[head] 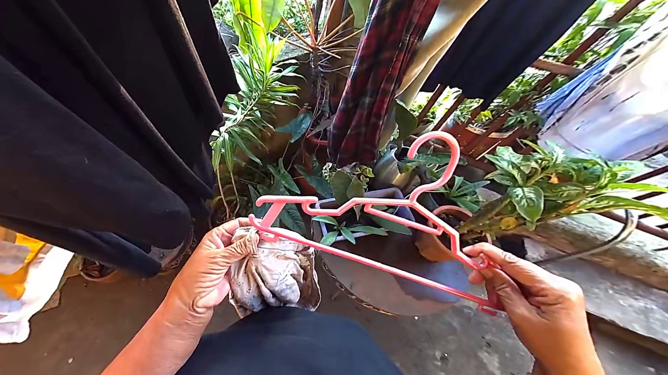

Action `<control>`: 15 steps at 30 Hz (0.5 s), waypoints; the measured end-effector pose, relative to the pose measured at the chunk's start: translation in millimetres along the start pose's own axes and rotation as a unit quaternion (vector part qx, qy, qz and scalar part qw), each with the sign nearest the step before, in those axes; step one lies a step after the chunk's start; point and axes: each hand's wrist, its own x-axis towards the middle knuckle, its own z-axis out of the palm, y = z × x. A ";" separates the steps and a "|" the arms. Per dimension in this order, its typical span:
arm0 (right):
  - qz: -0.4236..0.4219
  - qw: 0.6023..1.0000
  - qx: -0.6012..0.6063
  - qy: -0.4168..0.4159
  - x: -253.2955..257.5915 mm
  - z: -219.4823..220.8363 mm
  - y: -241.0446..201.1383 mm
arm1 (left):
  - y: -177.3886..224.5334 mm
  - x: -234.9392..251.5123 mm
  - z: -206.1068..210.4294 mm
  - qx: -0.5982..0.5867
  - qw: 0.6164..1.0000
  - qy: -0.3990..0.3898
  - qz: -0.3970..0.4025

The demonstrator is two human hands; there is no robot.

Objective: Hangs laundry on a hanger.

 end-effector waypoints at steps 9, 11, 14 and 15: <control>-0.012 1.000 0.011 0.003 4.8 10.1 -2.9 | 1.7 -1.7 -2.1 -0.007 1.000 -0.016 0.011; -0.016 1.000 0.016 0.008 6.2 12.1 -4.2 | 2.9 -2.0 -1.6 -0.003 1.000 -0.020 0.018; -0.029 0.999 0.014 0.011 7.5 15.0 -5.4 | 2.2 -3.6 -1.1 0.011 0.999 -0.030 0.032; -0.031 0.999 0.009 0.013 8.2 15.8 -6.6 | 1.6 -3.9 -1.3 0.019 0.998 -0.040 0.038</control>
